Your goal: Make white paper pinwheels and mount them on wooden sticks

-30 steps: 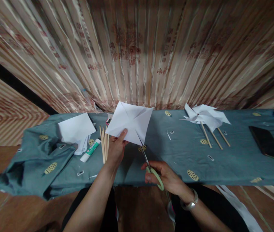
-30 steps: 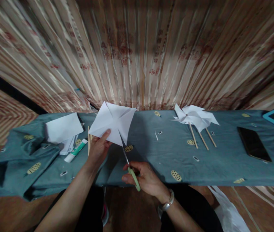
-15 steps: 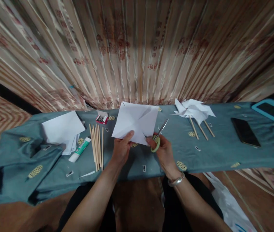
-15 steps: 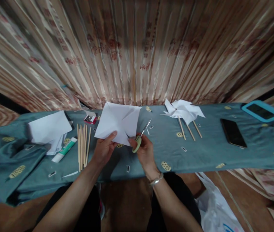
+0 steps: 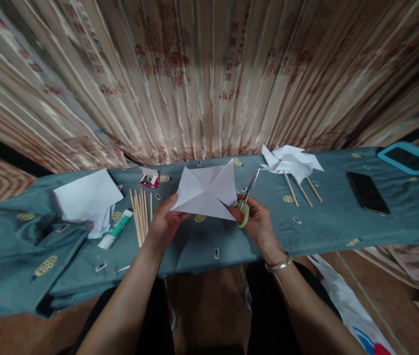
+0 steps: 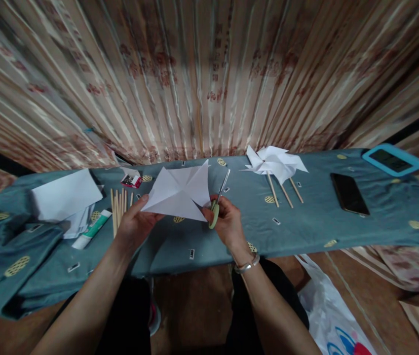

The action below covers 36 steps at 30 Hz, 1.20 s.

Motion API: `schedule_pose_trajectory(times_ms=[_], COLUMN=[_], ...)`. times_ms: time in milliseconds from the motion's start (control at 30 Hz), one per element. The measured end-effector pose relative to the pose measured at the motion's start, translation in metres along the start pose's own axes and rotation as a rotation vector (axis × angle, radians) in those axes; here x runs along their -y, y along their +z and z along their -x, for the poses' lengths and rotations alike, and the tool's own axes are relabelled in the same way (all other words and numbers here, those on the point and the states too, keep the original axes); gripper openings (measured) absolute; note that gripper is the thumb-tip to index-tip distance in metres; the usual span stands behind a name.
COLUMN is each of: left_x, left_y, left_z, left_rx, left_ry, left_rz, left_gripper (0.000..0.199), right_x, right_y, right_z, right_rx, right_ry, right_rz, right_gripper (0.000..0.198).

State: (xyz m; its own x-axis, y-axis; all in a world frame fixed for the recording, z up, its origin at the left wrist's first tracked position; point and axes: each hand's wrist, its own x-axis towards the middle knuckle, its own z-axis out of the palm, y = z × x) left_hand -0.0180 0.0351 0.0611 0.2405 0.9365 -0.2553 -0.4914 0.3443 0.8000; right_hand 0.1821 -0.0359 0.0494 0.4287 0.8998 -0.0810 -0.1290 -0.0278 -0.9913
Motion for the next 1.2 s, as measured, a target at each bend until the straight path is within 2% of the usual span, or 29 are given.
schedule_pose_trajectory(times_ms=[233,367,467,600,667,733,833,900,1100,1200], left_x=[0.001,0.014,0.019,0.012,0.007,0.003,0.0,0.0,-0.003,-0.003], left_y=[-0.009,-0.008,-0.011,-0.024,-0.031,-0.036,-0.037,-0.035,-0.033,-0.033], left_z=[0.0,0.002,-0.002,-0.013,-0.018,-0.019,-0.018,-0.016,-0.014,-0.013], left_rx=[-0.003,0.024,-0.033,-0.173,-0.213,-0.22,-0.206,-0.193,-0.181,-0.17], left_ry=[-0.071,-0.087,-0.009,0.187,0.254,0.282,0.279,0.257,0.192,0.168], left_rz=[-0.18,-0.225,-0.231,-0.288,-0.339,-0.391,-0.451,-0.439,-0.332,-0.307], left_gripper=[0.033,0.035,0.039,0.042,0.039,0.038,0.04,0.042,0.044,0.042], right_x=[0.0,-0.003,0.001,0.011,0.014,0.015,0.012,0.01,0.003,0.003], right_y=[-0.012,-0.015,-0.018,-0.023,-0.024,-0.023,-0.018,-0.013,-0.01,-0.011], right_z=[0.004,0.005,0.008,0.011,0.013,0.016,0.021,0.024,0.025,0.024], right_rx=[0.155,0.158,0.175,0.23,0.295,0.42,0.615,0.681,0.751,0.769], right_ry=[0.015,0.053,0.065,0.051,0.059,0.11,0.244,0.305,0.337,0.31], right_rz=[0.045,0.079,0.137,0.186,0.176,0.192,0.231,0.242,0.257,0.274], right_gripper=[0.043,0.052,0.053,0.049,0.05,0.05,0.05,0.048,0.044,0.044])
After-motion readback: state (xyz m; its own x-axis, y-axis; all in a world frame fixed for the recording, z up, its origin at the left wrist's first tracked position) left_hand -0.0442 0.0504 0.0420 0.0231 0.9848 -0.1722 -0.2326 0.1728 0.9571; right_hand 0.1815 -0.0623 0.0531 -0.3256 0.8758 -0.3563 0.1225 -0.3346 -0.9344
